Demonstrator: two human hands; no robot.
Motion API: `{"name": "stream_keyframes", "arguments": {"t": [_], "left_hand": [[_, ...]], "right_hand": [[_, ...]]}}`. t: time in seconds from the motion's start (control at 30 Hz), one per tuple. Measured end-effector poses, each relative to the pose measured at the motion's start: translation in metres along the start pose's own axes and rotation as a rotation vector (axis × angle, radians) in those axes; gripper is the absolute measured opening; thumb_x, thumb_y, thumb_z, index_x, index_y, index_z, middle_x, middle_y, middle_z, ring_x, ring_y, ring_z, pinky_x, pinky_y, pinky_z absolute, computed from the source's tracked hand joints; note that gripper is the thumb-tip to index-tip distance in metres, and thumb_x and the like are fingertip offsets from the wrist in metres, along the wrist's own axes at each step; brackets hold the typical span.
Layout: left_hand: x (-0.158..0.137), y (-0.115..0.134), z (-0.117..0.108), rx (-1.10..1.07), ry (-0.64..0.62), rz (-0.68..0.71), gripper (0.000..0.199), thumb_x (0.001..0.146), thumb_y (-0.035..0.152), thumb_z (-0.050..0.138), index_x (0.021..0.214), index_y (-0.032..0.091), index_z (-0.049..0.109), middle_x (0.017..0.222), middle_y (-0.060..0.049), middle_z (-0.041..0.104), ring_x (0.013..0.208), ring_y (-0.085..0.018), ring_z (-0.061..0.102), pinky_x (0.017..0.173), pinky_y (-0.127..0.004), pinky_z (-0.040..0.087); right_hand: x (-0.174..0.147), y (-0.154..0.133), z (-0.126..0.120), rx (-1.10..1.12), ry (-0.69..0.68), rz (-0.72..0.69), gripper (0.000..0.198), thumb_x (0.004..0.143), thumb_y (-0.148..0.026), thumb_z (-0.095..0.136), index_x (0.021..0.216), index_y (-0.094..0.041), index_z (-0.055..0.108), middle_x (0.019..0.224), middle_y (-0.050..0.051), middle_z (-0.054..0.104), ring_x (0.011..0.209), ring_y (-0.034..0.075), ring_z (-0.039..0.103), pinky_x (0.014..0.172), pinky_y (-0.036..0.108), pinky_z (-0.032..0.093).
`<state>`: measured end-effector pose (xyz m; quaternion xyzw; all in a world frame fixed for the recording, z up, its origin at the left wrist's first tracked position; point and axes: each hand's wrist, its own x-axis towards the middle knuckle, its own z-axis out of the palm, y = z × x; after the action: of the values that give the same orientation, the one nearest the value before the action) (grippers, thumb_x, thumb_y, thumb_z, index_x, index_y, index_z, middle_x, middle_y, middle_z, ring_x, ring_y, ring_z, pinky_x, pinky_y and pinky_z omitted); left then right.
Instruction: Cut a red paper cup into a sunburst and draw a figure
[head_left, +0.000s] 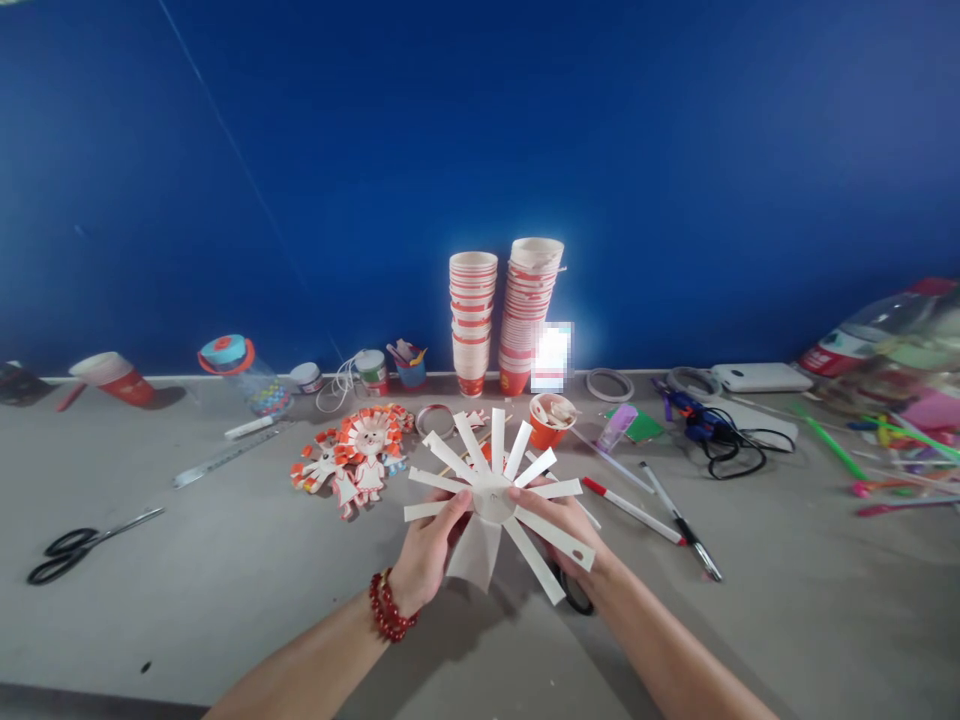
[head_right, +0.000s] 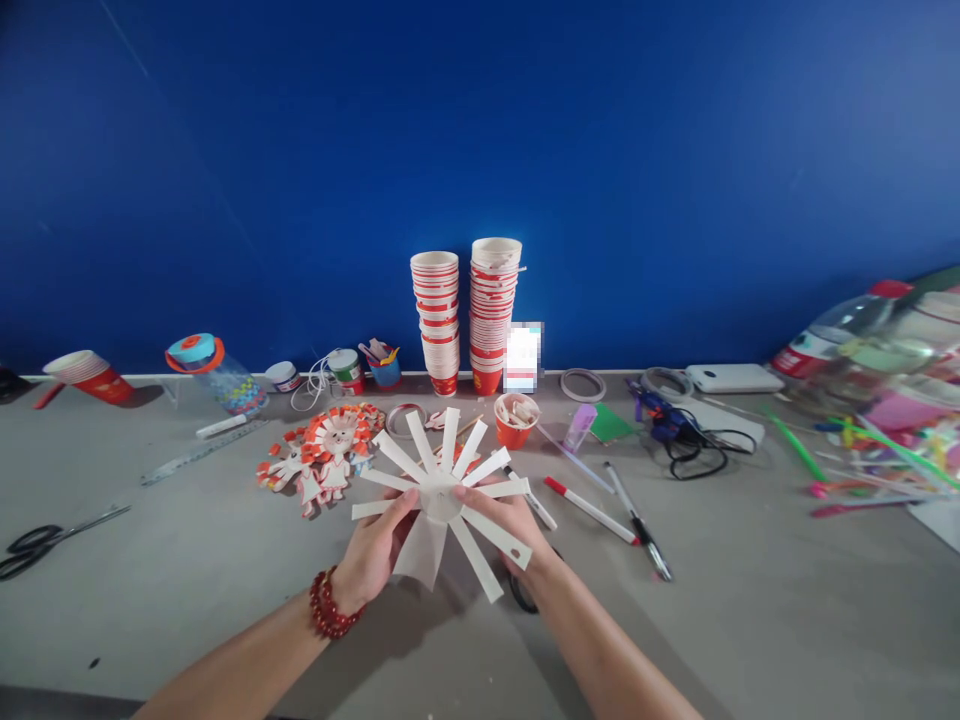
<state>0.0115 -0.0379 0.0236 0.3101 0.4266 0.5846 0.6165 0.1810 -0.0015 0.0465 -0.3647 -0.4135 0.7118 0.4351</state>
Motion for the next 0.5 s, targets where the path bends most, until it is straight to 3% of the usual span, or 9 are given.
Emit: {"name": "stream_keyframes", "arguments": {"t": [0.17, 0.37, 0.5], "left_hand": [[-0.001, 0.0, -0.001, 0.115, -0.097, 0.011, 0.031, 0.077, 0.041, 0.075, 0.099, 0.019, 0.072, 0.111, -0.009, 0.072, 0.108, -0.028, 0.065, 0.099, -0.041, 0.048], [-0.003, -0.001, 0.001, 0.154, -0.126, 0.056, 0.038, 0.079, 0.042, 0.073, 0.108, 0.018, 0.07, 0.117, -0.011, 0.07, 0.113, -0.03, 0.062, 0.103, -0.045, 0.044], [-0.004, -0.003, 0.003, 0.182, -0.156, 0.057, 0.042, 0.079, 0.04, 0.073, 0.115, 0.018, 0.068, 0.12, -0.011, 0.069, 0.116, -0.03, 0.061, 0.106, -0.046, 0.043]], "right_hand": [[0.0, -0.005, -0.003, -0.023, -0.007, -0.024, 0.029, 0.072, -0.045, 0.077, 0.086, -0.02, 0.076, 0.094, 0.011, 0.076, 0.095, 0.035, 0.07, 0.09, 0.046, 0.053], [0.001, -0.003, -0.005, -0.033, 0.051, -0.038, 0.03, 0.071, -0.05, 0.077, 0.078, -0.022, 0.073, 0.079, 0.009, 0.075, 0.083, 0.034, 0.071, 0.072, 0.042, 0.056], [0.005, 0.005, -0.008, 0.024, 0.103, -0.002, 0.029, 0.064, -0.045, 0.085, 0.07, -0.019, 0.072, 0.069, 0.006, 0.072, 0.068, 0.026, 0.067, 0.062, 0.034, 0.053]]}}
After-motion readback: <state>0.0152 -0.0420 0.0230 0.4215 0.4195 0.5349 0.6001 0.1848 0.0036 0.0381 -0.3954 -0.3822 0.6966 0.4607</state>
